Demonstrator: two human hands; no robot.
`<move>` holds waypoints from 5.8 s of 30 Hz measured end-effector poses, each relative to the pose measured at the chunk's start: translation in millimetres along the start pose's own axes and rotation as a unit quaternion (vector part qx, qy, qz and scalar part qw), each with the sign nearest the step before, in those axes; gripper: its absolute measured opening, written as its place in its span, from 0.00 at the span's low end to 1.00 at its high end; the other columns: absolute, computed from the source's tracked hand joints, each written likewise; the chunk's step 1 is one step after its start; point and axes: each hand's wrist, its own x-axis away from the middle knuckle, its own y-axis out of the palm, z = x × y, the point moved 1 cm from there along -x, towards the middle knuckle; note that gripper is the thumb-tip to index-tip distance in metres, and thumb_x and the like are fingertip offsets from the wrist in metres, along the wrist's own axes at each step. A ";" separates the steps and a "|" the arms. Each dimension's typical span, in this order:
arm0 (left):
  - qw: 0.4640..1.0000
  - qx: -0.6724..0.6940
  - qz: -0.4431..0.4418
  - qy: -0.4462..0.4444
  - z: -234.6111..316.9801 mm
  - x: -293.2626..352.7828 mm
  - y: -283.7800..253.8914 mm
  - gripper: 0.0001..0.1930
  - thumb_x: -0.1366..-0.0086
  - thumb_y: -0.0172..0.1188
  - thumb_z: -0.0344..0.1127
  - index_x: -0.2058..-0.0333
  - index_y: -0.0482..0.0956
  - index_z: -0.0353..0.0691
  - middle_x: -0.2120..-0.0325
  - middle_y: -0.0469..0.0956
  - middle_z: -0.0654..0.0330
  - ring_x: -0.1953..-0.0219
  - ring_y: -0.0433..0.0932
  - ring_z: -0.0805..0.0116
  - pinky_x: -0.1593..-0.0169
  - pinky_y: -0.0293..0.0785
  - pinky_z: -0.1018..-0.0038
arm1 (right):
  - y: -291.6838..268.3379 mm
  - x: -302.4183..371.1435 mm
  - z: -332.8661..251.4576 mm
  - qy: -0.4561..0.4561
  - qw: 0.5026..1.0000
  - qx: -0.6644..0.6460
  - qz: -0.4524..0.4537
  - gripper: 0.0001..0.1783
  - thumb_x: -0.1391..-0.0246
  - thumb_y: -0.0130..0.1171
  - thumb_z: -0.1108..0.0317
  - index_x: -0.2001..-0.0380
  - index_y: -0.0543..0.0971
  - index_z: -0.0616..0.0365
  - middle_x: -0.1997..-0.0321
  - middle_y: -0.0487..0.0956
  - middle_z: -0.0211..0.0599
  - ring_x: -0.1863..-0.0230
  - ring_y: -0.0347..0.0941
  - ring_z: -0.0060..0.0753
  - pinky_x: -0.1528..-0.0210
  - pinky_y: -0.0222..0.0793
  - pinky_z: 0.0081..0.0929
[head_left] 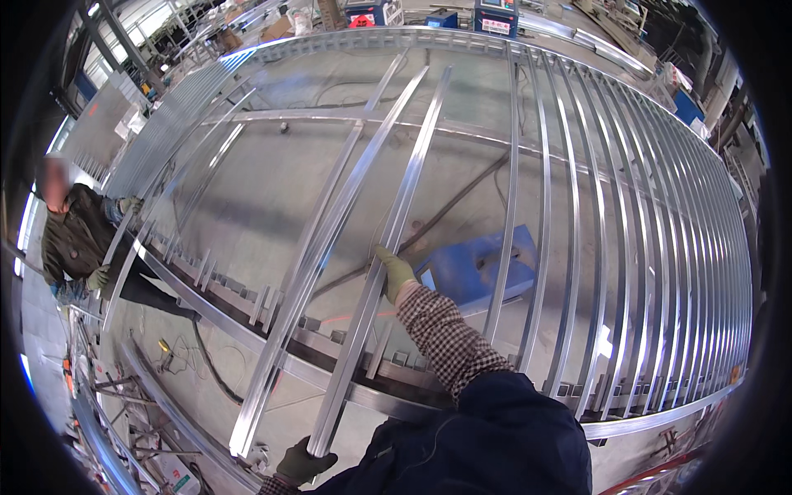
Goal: The person picks up long metal bars and places them into a metal frame structure. They then use a welding tool to secure the bars in place. The person repeats this process multiple times, adding more bars to the frame.
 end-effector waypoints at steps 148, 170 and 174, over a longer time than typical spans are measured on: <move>0.963 0.200 -0.069 0.166 133.1 -254.7 -122.2 0.36 0.30 0.66 0.53 0.36 0.72 0.30 0.62 0.84 0.54 0.69 0.83 0.70 0.65 0.80 0.71 | 22.4 21.4 -48.4 -0.250 0.965 0.056 0.051 0.19 0.27 0.56 0.53 0.39 0.72 0.46 0.67 0.82 0.37 0.76 0.75 0.30 0.80 0.71 0.29; 0.910 -0.160 0.167 0.345 130.5 -255.0 -132.0 0.21 0.35 0.66 0.51 0.60 0.83 0.36 0.67 0.80 0.47 0.61 0.82 0.43 0.55 0.77 0.52 | 53.7 -1.2 10.1 -0.213 0.968 0.106 0.082 0.30 0.27 0.57 0.53 0.28 0.63 0.40 0.67 0.83 0.42 0.77 0.76 0.32 0.77 0.72 0.33; 0.906 -0.185 0.151 0.351 138.2 -252.2 -128.5 0.21 0.36 0.67 0.52 0.60 0.84 0.37 0.65 0.80 0.47 0.58 0.82 0.43 0.53 0.77 0.50 | 33.3 1.1 5.8 -0.199 0.966 0.139 0.087 0.29 0.25 0.53 0.51 0.26 0.62 0.36 0.64 0.83 0.42 0.75 0.76 0.33 0.77 0.72 0.33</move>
